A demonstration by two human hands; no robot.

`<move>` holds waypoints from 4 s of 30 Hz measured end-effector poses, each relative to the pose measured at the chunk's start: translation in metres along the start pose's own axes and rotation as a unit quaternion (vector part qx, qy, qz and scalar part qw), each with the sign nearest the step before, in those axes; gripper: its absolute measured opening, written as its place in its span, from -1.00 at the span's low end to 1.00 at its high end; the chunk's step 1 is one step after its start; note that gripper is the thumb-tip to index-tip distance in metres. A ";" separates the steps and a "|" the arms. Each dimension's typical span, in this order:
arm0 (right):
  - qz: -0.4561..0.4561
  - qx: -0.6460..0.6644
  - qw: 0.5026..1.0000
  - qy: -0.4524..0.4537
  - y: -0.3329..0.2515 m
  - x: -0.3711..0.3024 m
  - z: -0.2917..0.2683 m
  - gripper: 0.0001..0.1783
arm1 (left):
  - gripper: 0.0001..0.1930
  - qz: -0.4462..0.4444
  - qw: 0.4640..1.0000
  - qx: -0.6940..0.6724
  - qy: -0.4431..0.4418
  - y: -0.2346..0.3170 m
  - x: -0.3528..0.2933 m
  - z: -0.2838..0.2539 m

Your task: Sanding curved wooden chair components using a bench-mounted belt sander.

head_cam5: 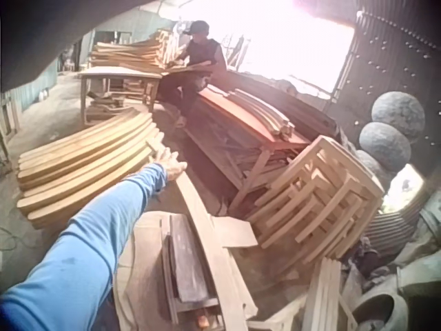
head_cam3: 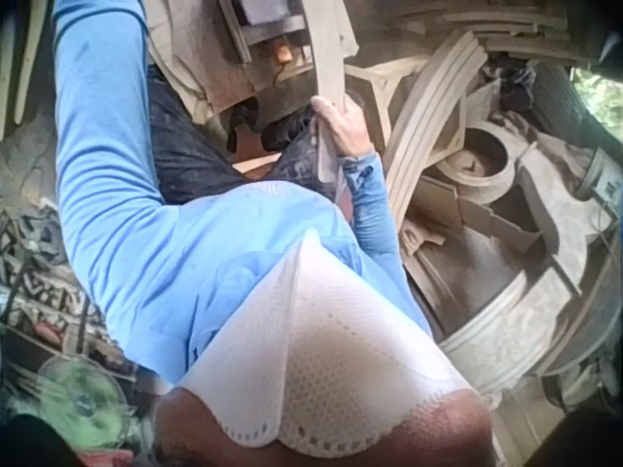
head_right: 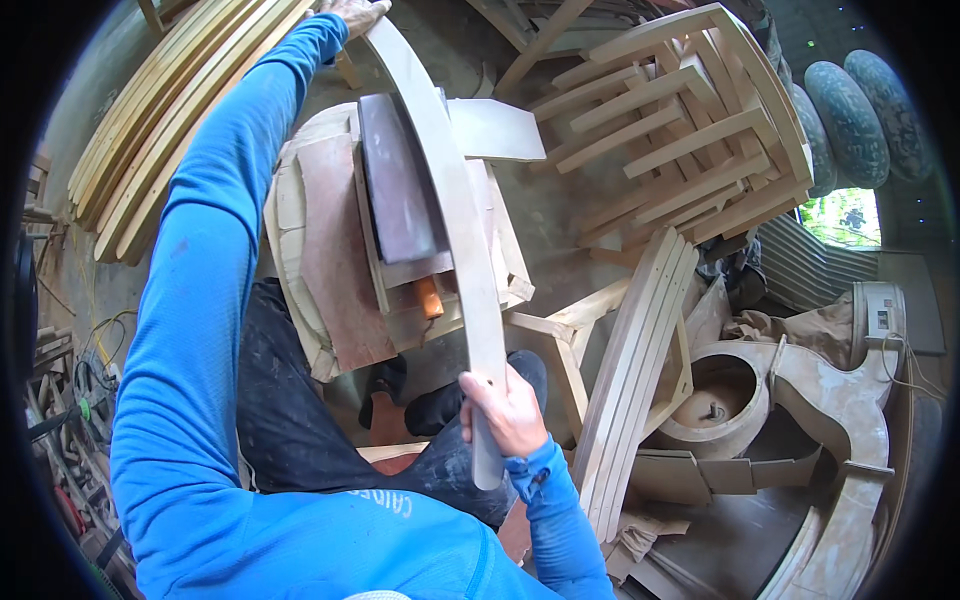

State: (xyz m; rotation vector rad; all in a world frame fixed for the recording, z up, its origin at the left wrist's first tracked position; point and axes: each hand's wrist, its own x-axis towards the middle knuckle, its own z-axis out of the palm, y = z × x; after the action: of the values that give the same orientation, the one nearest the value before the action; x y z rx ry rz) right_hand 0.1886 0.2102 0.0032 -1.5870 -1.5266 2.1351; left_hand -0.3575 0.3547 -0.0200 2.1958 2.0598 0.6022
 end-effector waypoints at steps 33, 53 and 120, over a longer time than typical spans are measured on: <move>-0.247 -0.447 0.821 0.257 0.116 -0.085 -0.073 -0.60 | -0.20 -0.327 0.935 -0.104 0.085 0.128 -0.015 0.059; -0.297 -0.546 0.748 0.233 0.136 -0.101 -0.120 -0.27 | -0.44 -0.144 0.986 -0.022 0.082 0.173 -0.056 0.062; -0.140 -0.303 0.920 0.204 0.250 -0.111 -0.104 -0.61 | -0.21 -0.255 0.960 -0.032 0.116 0.297 -0.079 0.074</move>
State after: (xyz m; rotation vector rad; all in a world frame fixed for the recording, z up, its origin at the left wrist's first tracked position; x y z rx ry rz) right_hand 0.4347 0.0893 -0.1007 -1.6756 -2.1974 1.1362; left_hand -0.0545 0.2642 -0.0137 1.5148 2.5384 0.8738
